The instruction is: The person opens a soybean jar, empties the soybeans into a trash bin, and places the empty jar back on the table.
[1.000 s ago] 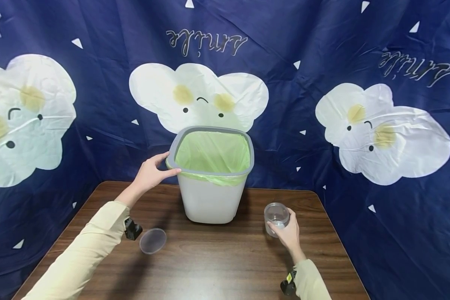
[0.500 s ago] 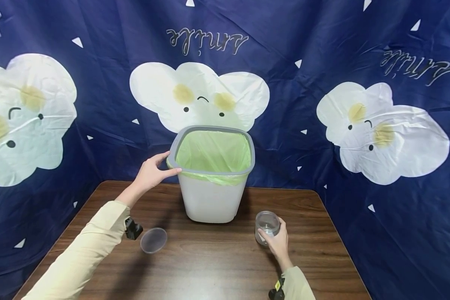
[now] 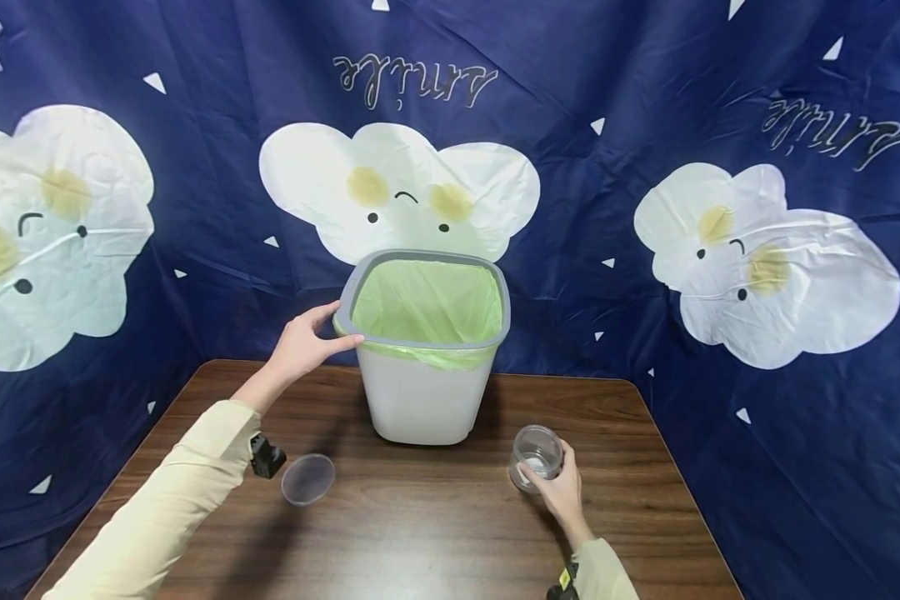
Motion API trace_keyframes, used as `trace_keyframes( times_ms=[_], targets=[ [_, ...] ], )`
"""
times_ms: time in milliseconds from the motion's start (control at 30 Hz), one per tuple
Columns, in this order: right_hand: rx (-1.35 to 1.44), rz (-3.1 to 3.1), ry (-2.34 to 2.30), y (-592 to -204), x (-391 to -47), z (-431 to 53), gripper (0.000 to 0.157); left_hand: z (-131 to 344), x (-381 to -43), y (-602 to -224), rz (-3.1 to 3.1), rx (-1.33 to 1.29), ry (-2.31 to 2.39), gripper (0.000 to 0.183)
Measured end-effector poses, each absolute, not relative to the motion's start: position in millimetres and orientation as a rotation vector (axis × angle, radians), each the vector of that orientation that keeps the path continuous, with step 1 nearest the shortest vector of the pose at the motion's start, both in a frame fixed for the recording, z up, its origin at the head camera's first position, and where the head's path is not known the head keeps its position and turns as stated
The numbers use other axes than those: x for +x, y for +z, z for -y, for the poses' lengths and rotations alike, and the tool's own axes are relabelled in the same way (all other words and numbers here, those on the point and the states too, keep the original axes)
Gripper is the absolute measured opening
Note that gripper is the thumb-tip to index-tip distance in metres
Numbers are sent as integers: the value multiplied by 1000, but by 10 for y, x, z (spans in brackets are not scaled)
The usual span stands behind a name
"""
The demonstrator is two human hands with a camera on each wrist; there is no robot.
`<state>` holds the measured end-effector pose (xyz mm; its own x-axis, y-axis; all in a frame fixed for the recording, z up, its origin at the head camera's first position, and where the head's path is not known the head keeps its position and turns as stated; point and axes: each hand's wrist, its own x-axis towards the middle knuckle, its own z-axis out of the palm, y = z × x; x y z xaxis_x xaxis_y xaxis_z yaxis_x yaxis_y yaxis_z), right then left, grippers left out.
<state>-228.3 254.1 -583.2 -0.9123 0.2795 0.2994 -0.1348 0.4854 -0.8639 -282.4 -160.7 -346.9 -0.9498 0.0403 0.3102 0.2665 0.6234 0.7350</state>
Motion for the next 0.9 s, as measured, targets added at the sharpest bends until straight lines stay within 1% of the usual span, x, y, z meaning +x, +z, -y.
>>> trace_keyframes(
  times_ms=[400,667,900],
  targets=[
    [-52,2352,1498,-5704,-2237,-2643,79,1599,-2821,-3474,2585,-263,-1228,84],
    [105,2392,1356,-5428,-2288,-2735,80,1596,-2814,-3476,2606,-262,-1203,86],
    [186,2449,1175,-5113,-2389,-2840,76,1632,-2804,-3471,2694,-242,-1112,94]
  ],
)
